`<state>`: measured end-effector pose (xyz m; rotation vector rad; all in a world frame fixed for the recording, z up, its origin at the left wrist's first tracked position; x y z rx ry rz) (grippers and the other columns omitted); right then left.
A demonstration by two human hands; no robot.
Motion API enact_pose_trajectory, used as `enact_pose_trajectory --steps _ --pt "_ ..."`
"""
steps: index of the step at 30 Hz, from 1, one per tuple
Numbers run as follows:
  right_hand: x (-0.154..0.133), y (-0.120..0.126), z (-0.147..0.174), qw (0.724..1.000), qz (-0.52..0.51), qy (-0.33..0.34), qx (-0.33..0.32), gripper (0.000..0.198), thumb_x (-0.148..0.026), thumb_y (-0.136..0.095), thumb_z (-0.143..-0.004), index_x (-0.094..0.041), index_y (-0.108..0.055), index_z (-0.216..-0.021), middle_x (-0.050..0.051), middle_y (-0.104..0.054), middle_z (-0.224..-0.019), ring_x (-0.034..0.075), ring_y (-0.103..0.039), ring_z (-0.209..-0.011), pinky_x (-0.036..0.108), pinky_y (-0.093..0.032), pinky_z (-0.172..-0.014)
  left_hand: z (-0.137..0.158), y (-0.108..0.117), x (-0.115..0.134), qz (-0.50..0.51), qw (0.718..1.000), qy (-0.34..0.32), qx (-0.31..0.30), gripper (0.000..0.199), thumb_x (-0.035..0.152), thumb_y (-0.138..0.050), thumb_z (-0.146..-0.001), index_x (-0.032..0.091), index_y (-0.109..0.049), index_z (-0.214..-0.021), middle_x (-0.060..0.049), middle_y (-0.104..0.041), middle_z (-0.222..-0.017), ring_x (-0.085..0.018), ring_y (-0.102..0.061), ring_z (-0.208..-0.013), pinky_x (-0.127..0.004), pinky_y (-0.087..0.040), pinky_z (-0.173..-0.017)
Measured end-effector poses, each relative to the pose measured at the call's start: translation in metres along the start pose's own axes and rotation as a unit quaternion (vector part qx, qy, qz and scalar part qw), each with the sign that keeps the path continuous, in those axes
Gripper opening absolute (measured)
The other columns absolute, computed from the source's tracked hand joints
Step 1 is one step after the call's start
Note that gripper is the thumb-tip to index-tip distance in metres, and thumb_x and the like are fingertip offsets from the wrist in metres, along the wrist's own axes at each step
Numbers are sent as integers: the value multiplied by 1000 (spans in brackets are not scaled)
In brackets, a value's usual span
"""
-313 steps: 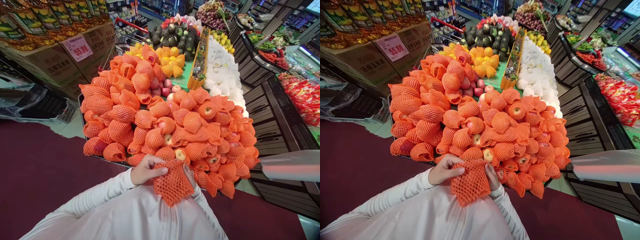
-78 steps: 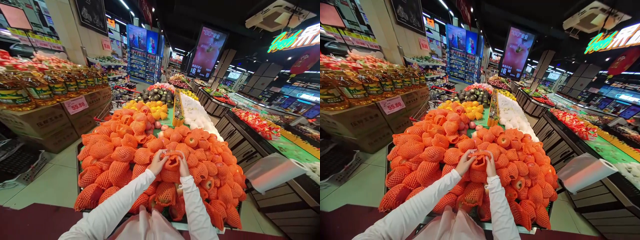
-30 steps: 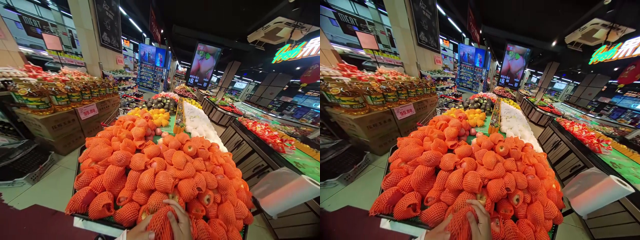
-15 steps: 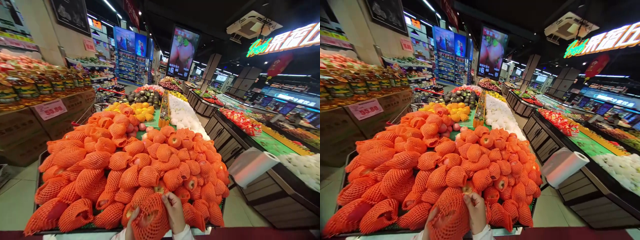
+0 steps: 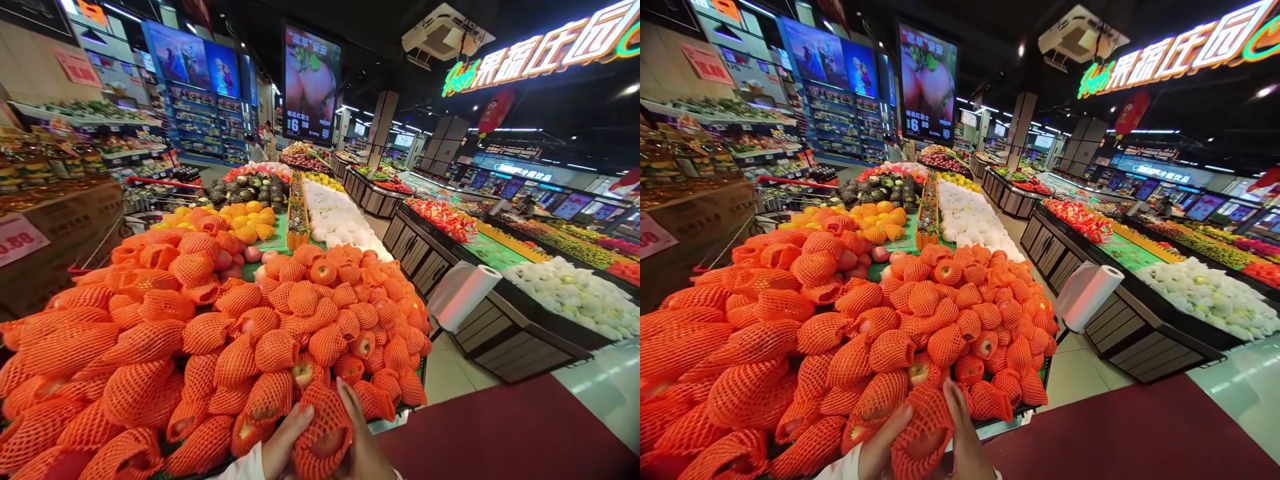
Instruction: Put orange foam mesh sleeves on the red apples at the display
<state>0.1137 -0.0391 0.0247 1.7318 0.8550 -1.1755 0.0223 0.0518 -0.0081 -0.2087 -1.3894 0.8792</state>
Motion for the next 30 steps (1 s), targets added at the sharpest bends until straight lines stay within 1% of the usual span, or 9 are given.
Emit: enact_pose_trajectory --steps 2,5,9,13,17,19,22,27,30 --pt "-4 -10 -1 998 -39 -9 -37 107 -26 -86 -56 -27 -33 -149 13 -35 -153 34 -33 -142 55 -26 -115 0 -6 9 -33 999 14 -13 62 62 -68 -73 17 -68 -115 -13 -67 -121 -33 -54 -122 -47 -31 -113" --pt "-1 -24 -8 993 -119 -11 -23 118 -33 -94 -43 -24 -35 -146 18 -41 -148 34 -43 -136 52 -29 -114 2 -4 23 -119 993 25 -1 62 64 -67 -73 17 -69 -113 -12 -69 -115 -32 -57 -117 -47 -36 -109" --pt "-1 -41 -21 983 -183 11 6 105 -32 -91 -47 -20 -39 -137 18 -52 -136 34 -54 -124 49 -38 -109 10 12 34 -189 981 28 34 68 70 -66 -69 17 -71 -110 -11 -70 -113 -33 -57 -115 -46 -38 -106" --pt "-11 -53 -34 992 -126 15 5 96 -20 -85 -51 -22 -38 -135 16 -52 -135 34 -54 -124 47 -40 -108 22 25 47 -166 985 -1 55 62 64 -65 -75 20 -65 -119 -9 -66 -121 -30 -53 -121 -41 -39 -106" --pt "-13 -50 -47 997 -41 15 63 90 -17 -82 -57 -24 -35 -134 16 -49 -138 33 -51 -128 47 -40 -109 39 47 78 -185 969 -104 126 47 47 -72 -77 23 -61 -116 -7 -61 -121 -24 -56 -108 -32 -44 -93" --pt "-12 -46 -53 995 -19 12 95 91 -19 -83 -57 -25 -33 -133 16 -50 -137 33 -53 -126 47 -43 -106 47 52 88 -192 968 -127 99 36 43 -74 -77 20 -60 -101 -5 -61 -105 -18 -56 -88 -27 -44 -79" --pt "-15 -50 -64 996 -30 27 82 93 -21 -86 -55 -25 -34 -132 16 -50 -135 33 -54 -124 46 -45 -104 56 59 88 -206 972 -106 36 34 41 -75 -76 18 -53 -87 0 -54 -84 -9 -46 -67 -21 -37 -63" --pt "-30 -82 -77 993 -86 74 -36 93 -29 -89 -49 -22 -42 -129 16 -53 -129 36 -55 -121 49 -43 -105 63 73 82 -159 982 -106 -6 47 45 -80 -68 19 -46 -85 1 -50 -82 -11 -45 -71 -22 -36 -67" --pt "-35 -92 -81 990 -75 110 -37 97 -32 -89 -45 -22 -42 -129 15 -54 -127 36 -55 -119 50 -43 -104 66 83 81 -185 979 -88 -2 46 53 -76 -69 17 -49 -77 1 -50 -74 -12 -45 -69 -24 -35 -66"
Point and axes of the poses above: each hand's wrist, its own z-axis away from the middle knuckle, its own y-axis out of the back of the hand, x = y × z, the point moved 8 cm from there along -z, towards the middle knuckle
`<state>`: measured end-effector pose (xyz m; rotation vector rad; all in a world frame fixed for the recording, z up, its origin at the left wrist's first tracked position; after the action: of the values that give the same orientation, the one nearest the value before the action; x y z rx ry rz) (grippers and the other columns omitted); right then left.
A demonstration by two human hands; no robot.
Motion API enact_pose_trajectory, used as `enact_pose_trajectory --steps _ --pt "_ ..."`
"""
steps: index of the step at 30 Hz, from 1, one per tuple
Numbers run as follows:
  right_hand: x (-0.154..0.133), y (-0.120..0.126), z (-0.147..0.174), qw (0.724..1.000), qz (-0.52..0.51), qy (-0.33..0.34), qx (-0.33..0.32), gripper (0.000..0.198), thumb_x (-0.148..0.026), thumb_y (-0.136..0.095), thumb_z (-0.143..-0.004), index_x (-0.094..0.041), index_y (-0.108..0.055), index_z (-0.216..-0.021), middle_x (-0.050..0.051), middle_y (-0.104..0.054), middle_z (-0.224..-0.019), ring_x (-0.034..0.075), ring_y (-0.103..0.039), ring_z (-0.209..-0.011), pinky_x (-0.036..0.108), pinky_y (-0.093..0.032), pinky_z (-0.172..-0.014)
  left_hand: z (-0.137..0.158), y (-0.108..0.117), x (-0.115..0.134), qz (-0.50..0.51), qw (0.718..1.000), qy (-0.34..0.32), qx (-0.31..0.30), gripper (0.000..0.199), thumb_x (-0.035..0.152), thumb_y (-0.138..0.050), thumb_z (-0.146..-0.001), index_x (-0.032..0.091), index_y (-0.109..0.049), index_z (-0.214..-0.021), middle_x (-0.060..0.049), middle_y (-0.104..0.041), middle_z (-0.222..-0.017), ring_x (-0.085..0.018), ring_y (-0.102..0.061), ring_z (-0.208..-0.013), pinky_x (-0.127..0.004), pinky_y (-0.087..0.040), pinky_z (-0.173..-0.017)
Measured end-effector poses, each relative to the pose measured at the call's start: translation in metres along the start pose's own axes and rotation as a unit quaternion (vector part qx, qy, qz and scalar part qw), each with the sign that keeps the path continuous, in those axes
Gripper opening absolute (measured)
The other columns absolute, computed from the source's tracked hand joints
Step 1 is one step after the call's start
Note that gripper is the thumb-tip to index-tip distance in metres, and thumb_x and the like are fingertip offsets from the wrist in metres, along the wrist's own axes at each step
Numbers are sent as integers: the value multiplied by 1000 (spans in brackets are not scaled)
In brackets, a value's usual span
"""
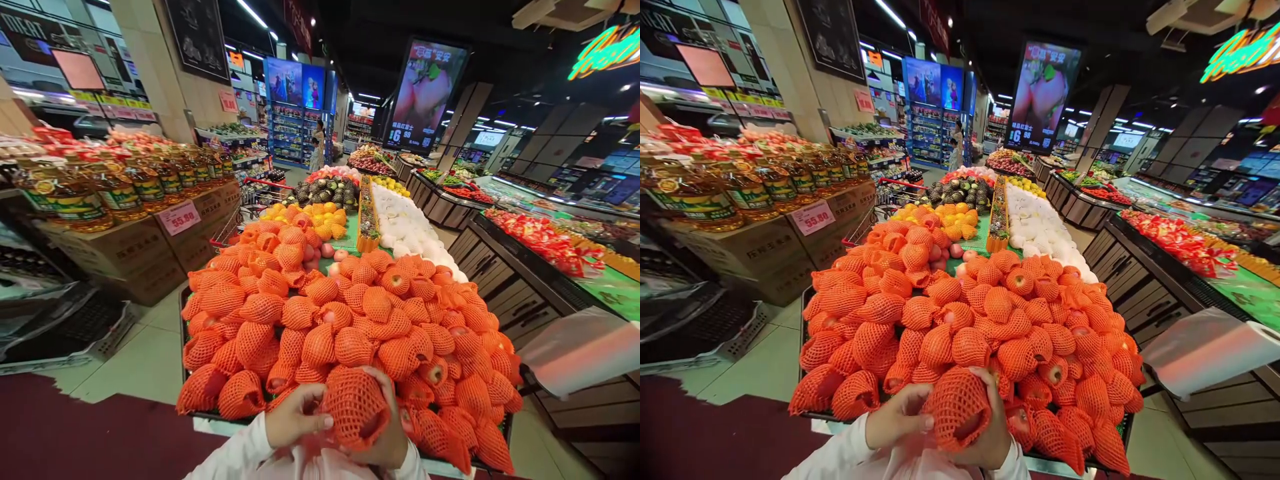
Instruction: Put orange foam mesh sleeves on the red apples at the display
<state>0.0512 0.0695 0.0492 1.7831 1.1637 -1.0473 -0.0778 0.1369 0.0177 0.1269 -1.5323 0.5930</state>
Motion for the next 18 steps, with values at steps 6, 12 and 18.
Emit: enact_pose_trajectory --steps 6,12,18 --pt "-24 34 -23 978 97 48 177 91 -38 -84 -54 -21 -38 -131 17 -51 -127 35 -57 -116 52 -46 -100 8 28 11 -19 999 14 48 43 55 -69 -77 16 -60 -94 3 -45 -69 -11 -39 -62 -24 -31 -61" --pt "-26 90 -45 896 353 -20 269 87 -43 -81 -64 -17 -39 -136 18 -50 -133 33 -49 -125 52 -40 -106 6 37 10 -55 997 18 59 37 51 -63 -84 15 -64 -91 1 -49 -72 -12 -42 -67 -24 -31 -63" --pt "-9 86 -70 880 423 -33 213 88 -48 -80 -65 -16 -41 -137 18 -54 -132 32 -52 -122 49 -44 -103 53 30 80 -126 985 -102 64 28 46 -64 -85 18 -64 -83 -1 -56 -70 -13 -50 -66 -26 -41 -63"
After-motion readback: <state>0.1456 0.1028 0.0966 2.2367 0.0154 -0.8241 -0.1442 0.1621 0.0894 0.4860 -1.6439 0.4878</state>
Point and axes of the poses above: each hand's wrist, its own z-axis away from the middle knuckle, its own y-axis out of the back of the hand, x = y × z, the point moved 8 cm from there along -z, towards the middle knuckle
